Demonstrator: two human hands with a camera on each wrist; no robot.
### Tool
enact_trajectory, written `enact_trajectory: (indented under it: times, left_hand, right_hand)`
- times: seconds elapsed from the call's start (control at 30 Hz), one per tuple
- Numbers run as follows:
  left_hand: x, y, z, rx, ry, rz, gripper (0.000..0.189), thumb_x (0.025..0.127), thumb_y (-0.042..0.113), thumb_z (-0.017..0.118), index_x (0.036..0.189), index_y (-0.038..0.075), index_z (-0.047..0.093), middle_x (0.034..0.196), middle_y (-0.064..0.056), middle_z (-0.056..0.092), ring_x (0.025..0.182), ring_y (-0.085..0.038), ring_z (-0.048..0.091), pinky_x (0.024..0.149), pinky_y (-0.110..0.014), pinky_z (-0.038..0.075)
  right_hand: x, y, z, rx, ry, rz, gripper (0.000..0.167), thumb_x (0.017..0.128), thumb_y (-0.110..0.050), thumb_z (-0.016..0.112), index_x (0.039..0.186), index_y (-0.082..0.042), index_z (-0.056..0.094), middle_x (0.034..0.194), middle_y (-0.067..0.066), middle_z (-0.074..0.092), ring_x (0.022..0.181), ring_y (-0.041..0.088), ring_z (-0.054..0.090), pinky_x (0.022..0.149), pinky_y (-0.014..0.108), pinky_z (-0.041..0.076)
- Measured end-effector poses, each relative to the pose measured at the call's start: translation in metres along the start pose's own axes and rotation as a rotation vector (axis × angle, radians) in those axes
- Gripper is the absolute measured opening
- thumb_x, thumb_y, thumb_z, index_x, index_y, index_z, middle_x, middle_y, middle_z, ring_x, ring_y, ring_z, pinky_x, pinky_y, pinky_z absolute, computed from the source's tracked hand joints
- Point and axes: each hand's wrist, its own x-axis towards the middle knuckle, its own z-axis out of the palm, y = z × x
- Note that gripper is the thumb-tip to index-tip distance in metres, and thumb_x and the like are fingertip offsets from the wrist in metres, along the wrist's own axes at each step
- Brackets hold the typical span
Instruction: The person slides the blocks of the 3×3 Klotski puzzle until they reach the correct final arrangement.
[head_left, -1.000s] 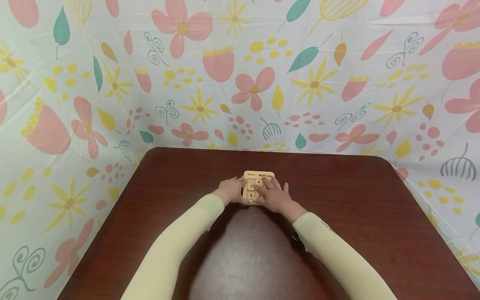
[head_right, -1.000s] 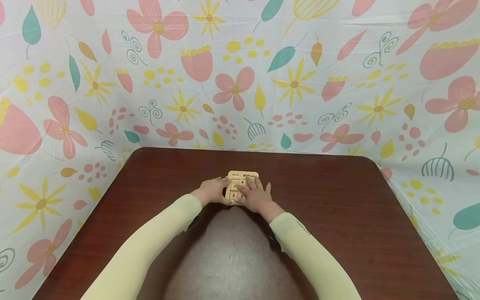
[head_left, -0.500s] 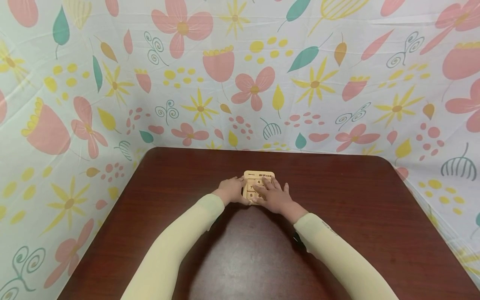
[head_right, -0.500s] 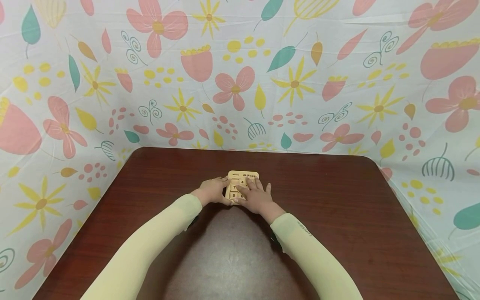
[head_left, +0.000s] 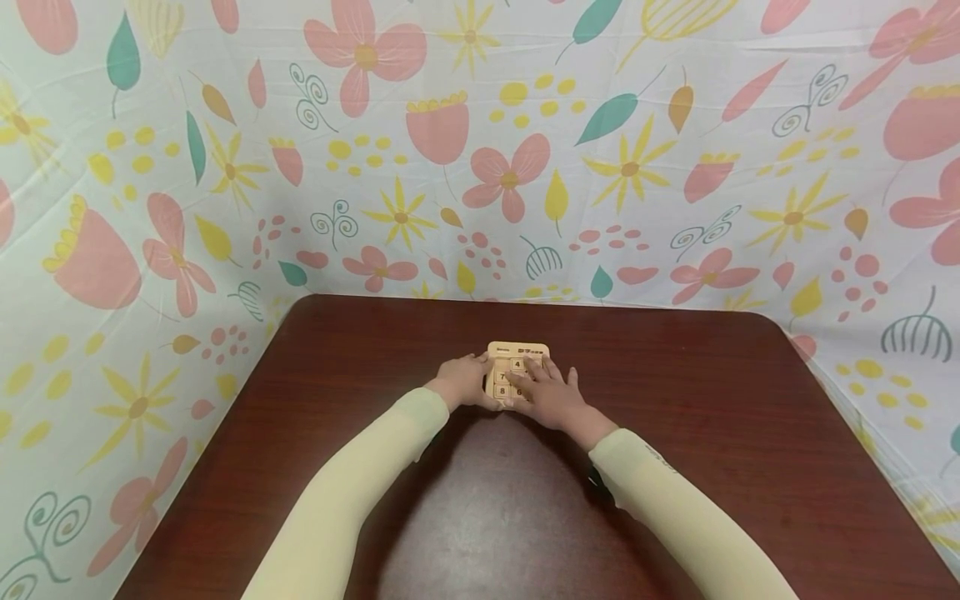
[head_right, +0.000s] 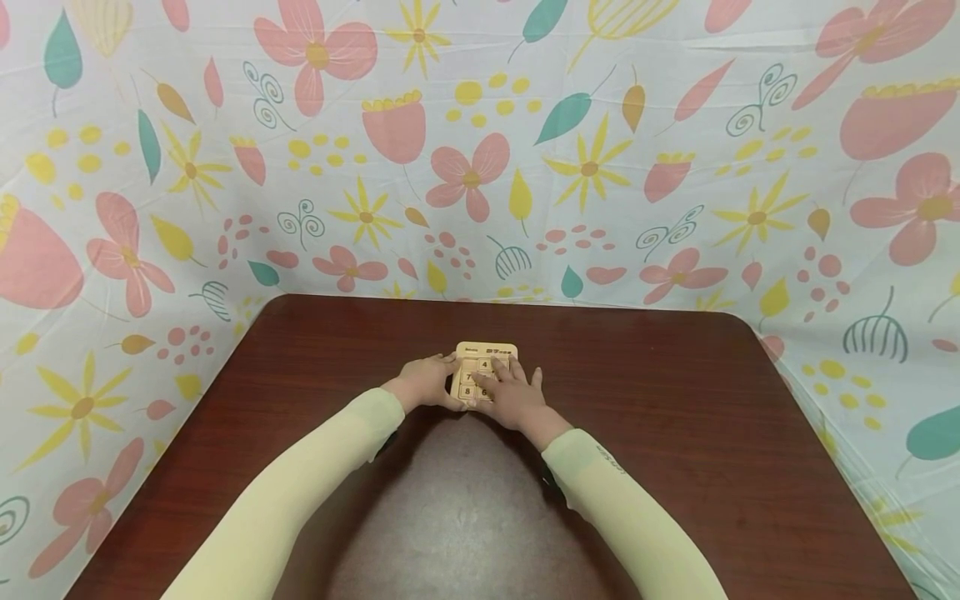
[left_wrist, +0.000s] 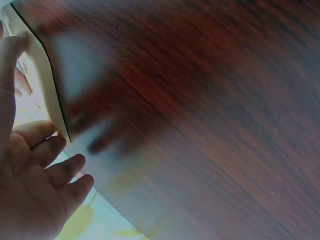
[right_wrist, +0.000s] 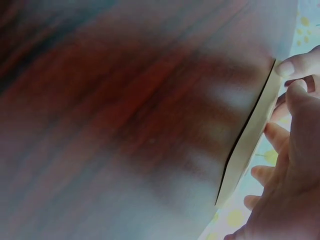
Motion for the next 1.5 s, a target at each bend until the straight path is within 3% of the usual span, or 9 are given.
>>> enact_trajectory:
  times: [0.53,1.5]
  left_hand:
    - [0.001,0.000,0.000,-0.003,-0.005,-0.006,0.096,0.085,0.063,0.073,0.161,0.019,0.035,0.170,0.000,0.030,0.156,-0.025,0.035,0.114,-0.046,0.049]
    - [0.003,-0.001,0.002,-0.012,0.003,-0.010,0.097,0.084,0.063,0.075,0.161,0.020,0.035,0.170,0.001,0.031,0.155,-0.024,0.037,0.112,-0.044,0.050]
  right_hand:
    - [-0.002,0.004,-0.001,-0.008,0.016,-0.019,0.063,0.103,-0.055,0.049,0.158,-0.025,0.042,0.171,0.016,0.024,0.159,0.049,0.013,0.116,0.083,0.010]
    - [-0.001,0.017,-0.007,0.002,-0.005,0.084,0.065,0.106,-0.053,0.044,0.162,-0.022,0.034,0.172,0.017,0.020,0.160,0.046,0.007,0.119,0.080,0.005]
